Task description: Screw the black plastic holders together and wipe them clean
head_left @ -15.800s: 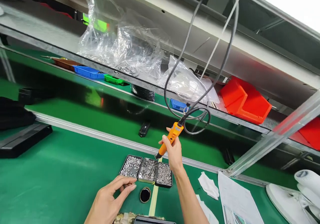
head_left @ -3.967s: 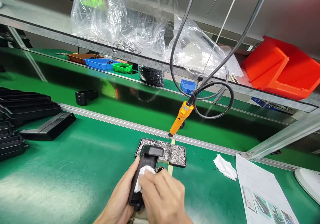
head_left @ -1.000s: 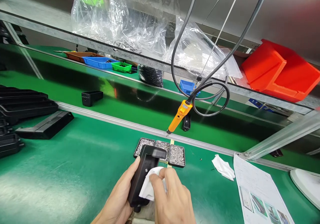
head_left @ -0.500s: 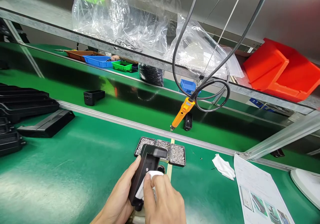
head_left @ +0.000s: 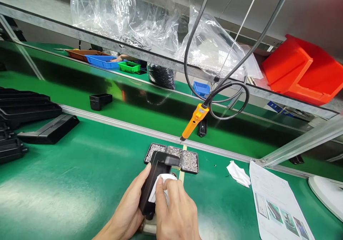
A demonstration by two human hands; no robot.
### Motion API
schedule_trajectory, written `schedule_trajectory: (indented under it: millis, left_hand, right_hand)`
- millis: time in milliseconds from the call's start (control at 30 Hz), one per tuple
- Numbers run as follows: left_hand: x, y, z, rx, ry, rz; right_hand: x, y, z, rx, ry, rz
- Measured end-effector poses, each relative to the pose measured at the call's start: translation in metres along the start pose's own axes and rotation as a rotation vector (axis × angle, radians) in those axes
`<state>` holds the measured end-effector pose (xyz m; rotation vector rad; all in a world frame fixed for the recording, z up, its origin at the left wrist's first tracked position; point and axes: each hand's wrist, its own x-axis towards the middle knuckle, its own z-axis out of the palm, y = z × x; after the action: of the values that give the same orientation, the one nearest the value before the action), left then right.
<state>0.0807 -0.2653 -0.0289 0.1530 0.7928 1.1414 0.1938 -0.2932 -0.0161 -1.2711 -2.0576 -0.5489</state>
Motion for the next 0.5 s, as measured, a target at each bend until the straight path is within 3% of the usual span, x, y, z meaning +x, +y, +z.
schedule_trajectory:
  millis: [100,300,500]
  left_hand:
    - [0.001,0.004,0.002,-0.007,0.035,0.008]
    - [0.0,0.003,0.003,-0.008,0.023,-0.013]
    - [0.001,0.004,0.0,-0.023,0.042,-0.025]
  right_hand:
    - [-0.002,-0.004,-0.006,0.034,-0.119,0.055]
    - [0.007,0.012,-0.007,0.024,0.034,-0.122]
    - [0.002,0.007,-0.004,0.04,-0.011,-0.055]
